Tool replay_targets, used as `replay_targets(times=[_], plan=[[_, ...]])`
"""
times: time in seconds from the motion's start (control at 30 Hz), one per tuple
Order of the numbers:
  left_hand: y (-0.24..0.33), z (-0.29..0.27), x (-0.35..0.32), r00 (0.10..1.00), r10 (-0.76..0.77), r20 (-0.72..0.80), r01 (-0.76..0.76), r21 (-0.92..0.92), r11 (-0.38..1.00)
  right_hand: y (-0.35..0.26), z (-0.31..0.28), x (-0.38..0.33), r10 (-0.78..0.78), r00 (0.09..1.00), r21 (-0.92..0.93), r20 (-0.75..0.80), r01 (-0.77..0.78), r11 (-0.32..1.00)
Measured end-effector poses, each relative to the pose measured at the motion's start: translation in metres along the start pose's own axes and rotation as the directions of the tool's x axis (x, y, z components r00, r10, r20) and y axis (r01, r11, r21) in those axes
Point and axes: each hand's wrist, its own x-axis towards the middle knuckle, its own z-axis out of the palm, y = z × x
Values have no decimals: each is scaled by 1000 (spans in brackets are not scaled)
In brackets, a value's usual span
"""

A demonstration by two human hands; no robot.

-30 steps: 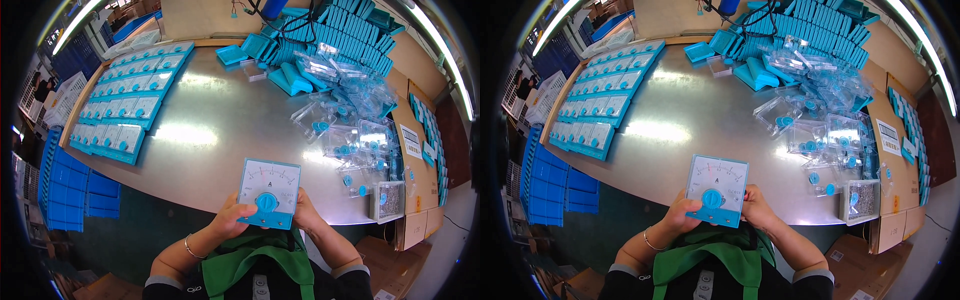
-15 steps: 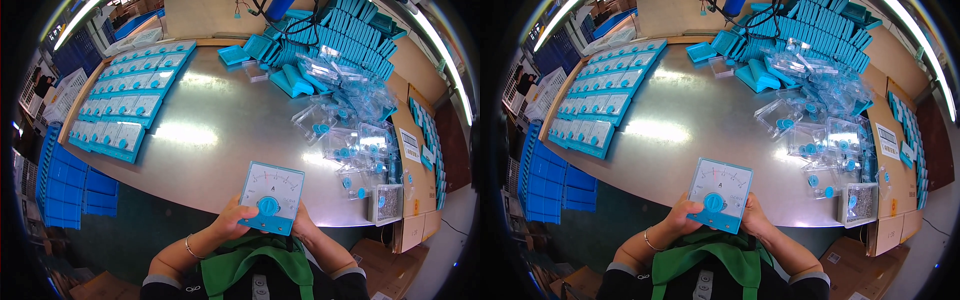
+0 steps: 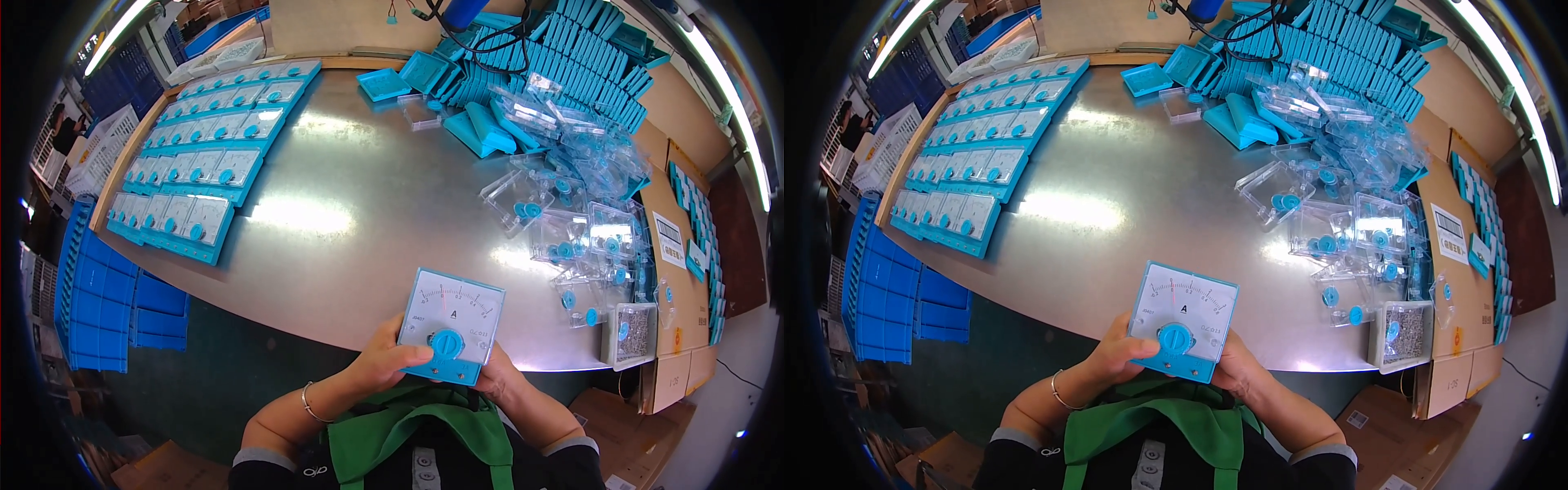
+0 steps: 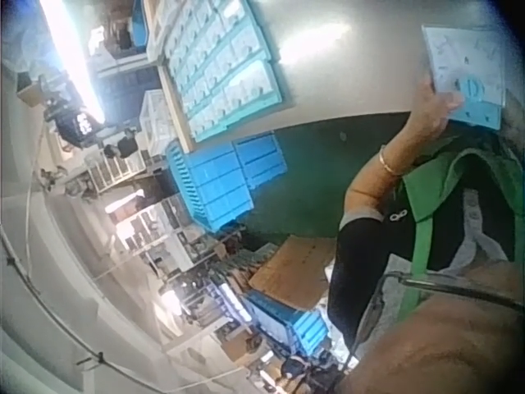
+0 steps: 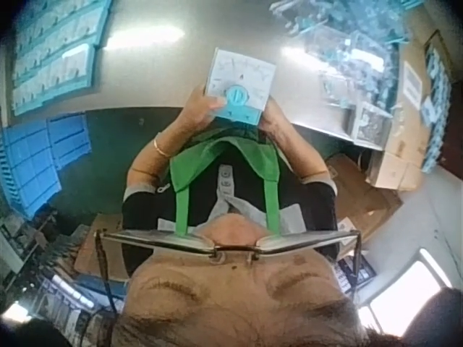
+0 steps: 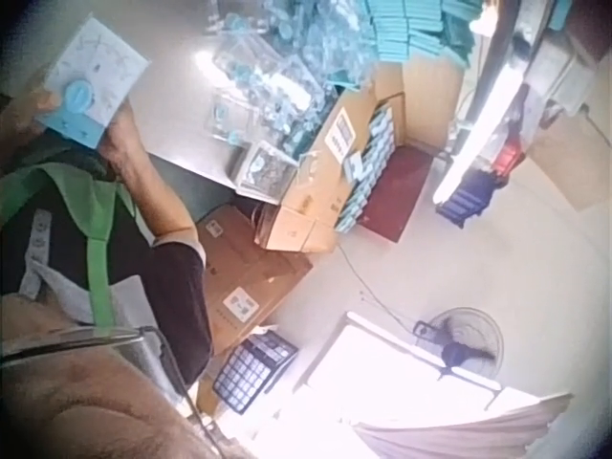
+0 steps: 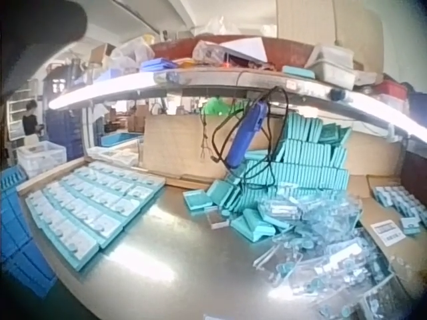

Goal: Assembling analog ammeters by attaching internal components and fitting them into plastic casings on an assembly line.

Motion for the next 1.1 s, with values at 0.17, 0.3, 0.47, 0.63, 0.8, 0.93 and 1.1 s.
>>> replay_targets(times=[0.17,0.3,0.47,0.63,0.8,0.93,1.1], plan=[[0,-4,-3,999,-42,-10,42,-17,999,0,5,-1,22,999,11,-25,-22,1000],[1,-5,-2,999,-54,2,54,-34,998,-1,6,1,32,998,-24,-47,-33,999],[2,-7,0,997,-79,10,79,-38,996,0,2,4,19,1000,-25,-24,-19,1000],[5,-8,-2,998,-55,24,55,-4,998,4,-5,5,-92,993,-41,-67,90,995],[14,-20,5,999,42,18,-43,81,996,-28,-17,-14,-191,973,-280,125,220,934],[28,-11,26,935,354,-26,-312,415,854,-65,14,-11,-562,809,-808,170,441,391],[44,-17,48,832,551,-59,-477,430,766,-78,51,29,-582,423,-720,694,412,-559]])
